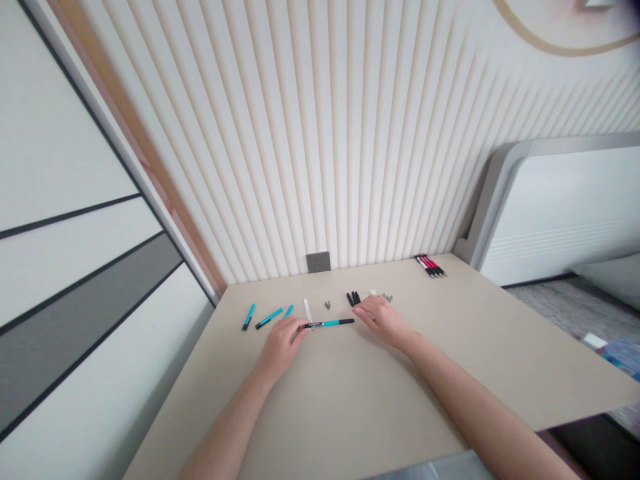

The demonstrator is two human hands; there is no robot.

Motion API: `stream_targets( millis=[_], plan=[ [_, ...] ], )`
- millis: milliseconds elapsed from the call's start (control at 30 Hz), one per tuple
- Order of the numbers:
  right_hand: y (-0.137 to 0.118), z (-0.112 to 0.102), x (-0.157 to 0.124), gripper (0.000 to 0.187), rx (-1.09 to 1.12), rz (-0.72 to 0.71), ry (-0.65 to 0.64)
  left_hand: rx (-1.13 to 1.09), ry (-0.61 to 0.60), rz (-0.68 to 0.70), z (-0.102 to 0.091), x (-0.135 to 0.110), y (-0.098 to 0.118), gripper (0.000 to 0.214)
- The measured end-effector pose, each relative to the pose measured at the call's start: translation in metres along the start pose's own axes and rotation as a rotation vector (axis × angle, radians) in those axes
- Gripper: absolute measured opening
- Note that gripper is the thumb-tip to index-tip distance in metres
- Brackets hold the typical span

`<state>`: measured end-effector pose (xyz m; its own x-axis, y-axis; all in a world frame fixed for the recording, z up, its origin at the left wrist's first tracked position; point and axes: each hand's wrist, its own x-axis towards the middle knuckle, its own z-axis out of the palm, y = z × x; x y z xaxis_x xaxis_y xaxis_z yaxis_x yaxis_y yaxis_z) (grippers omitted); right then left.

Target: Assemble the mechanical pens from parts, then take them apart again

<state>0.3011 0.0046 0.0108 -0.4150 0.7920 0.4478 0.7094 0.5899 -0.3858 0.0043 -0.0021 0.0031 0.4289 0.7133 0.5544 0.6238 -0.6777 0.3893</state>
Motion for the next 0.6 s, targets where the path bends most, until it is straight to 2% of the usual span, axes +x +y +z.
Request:
stream_targets(
  millis=[100,200,267,367,600],
  plan=[
    [0.030,-0.009,-0.003,0.027,-0.121,0.175,0.130,-0.006,0.011,-0.005,-0.001,0.000,0.001,0.016],
    [0.061,-0.017,-0.010,0.021,-0.258,0.343,0.119,-0.007,0.023,-0.010,-0.002,0.001,0.001,0.015],
    [0.075,-0.019,-0.016,0.019,-0.292,0.395,0.090,-0.008,0.025,-0.014,-0.002,0.001,0.001,0.015],
    [0.084,-0.021,-0.019,0.020,-0.317,0.438,0.077,-0.013,0.029,-0.025,-0.002,0.001,0.001,0.015],
    [0.082,-0.018,-0.021,0.014,-0.372,0.470,0.024,-0.043,0.049,-0.063,-0.002,0.000,0.002,0.013]
  ],
)
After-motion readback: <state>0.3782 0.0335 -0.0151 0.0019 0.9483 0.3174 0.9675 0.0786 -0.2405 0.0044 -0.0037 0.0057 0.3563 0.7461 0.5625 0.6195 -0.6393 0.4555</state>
